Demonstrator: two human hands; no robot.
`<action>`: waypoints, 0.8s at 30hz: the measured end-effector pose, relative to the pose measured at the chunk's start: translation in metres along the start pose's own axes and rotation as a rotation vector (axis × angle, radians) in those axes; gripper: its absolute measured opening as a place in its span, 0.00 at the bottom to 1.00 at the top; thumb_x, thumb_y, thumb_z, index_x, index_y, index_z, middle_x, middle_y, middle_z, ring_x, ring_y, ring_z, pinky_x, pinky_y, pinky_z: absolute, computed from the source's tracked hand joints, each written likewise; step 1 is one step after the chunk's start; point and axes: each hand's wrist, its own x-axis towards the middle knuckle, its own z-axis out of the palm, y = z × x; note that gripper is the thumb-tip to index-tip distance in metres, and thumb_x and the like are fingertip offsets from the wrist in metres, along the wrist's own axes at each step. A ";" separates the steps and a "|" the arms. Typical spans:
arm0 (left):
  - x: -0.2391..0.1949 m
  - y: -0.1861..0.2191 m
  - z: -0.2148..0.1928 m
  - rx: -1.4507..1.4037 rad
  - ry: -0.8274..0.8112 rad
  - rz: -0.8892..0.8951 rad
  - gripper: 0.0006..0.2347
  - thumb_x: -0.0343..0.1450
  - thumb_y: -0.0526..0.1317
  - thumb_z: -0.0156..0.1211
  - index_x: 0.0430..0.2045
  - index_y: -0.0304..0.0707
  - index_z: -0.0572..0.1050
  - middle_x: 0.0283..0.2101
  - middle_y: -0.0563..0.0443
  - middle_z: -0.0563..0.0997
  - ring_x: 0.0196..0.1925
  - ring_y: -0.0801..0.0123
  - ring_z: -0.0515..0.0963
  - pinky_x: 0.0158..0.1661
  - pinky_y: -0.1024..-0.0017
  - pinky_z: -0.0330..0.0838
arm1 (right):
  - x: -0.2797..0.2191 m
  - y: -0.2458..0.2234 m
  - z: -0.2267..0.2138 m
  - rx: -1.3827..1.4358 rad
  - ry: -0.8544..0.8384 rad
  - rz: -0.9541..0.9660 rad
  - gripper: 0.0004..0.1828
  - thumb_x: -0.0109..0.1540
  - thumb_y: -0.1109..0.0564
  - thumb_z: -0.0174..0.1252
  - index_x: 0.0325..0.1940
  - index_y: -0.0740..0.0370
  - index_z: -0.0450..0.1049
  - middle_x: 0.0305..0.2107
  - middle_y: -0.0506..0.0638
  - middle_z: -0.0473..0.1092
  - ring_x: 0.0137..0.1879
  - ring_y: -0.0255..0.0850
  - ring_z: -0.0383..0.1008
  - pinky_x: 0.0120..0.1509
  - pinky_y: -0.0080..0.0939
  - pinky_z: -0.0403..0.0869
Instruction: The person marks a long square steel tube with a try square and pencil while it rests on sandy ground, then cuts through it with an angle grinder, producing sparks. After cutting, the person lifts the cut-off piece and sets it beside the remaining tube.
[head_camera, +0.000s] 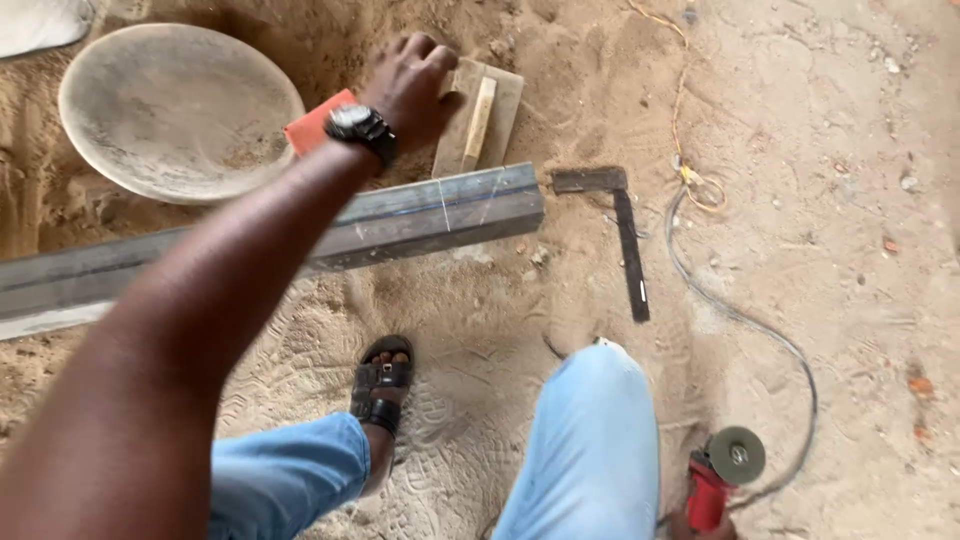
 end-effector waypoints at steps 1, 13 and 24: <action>-0.002 -0.006 -0.002 0.158 -0.036 0.122 0.21 0.69 0.50 0.68 0.50 0.37 0.77 0.54 0.40 0.77 0.59 0.49 0.71 0.55 0.53 0.64 | 0.022 0.003 0.011 -0.004 0.011 0.035 0.44 0.39 0.40 0.73 0.56 0.62 0.79 0.32 0.65 0.78 0.42 0.54 0.81 0.52 0.54 0.78; -0.046 -0.111 -0.109 0.677 -0.235 0.339 0.07 0.76 0.44 0.61 0.35 0.43 0.78 0.37 0.51 0.83 0.42 0.67 0.82 0.47 0.62 0.76 | 0.071 -0.033 -0.052 0.585 -0.673 0.995 0.30 0.56 0.39 0.68 0.46 0.67 0.72 0.25 0.58 0.69 0.29 0.54 0.70 0.36 0.60 0.71; -0.013 0.028 -0.140 0.491 -0.524 0.356 0.10 0.78 0.49 0.53 0.40 0.43 0.75 0.37 0.49 0.82 0.42 0.65 0.81 0.39 0.63 0.78 | 0.191 -0.316 -0.198 1.340 -0.320 -0.145 0.18 0.72 0.55 0.52 0.64 0.67 0.62 0.38 0.54 0.67 0.38 0.46 0.72 0.43 0.48 0.76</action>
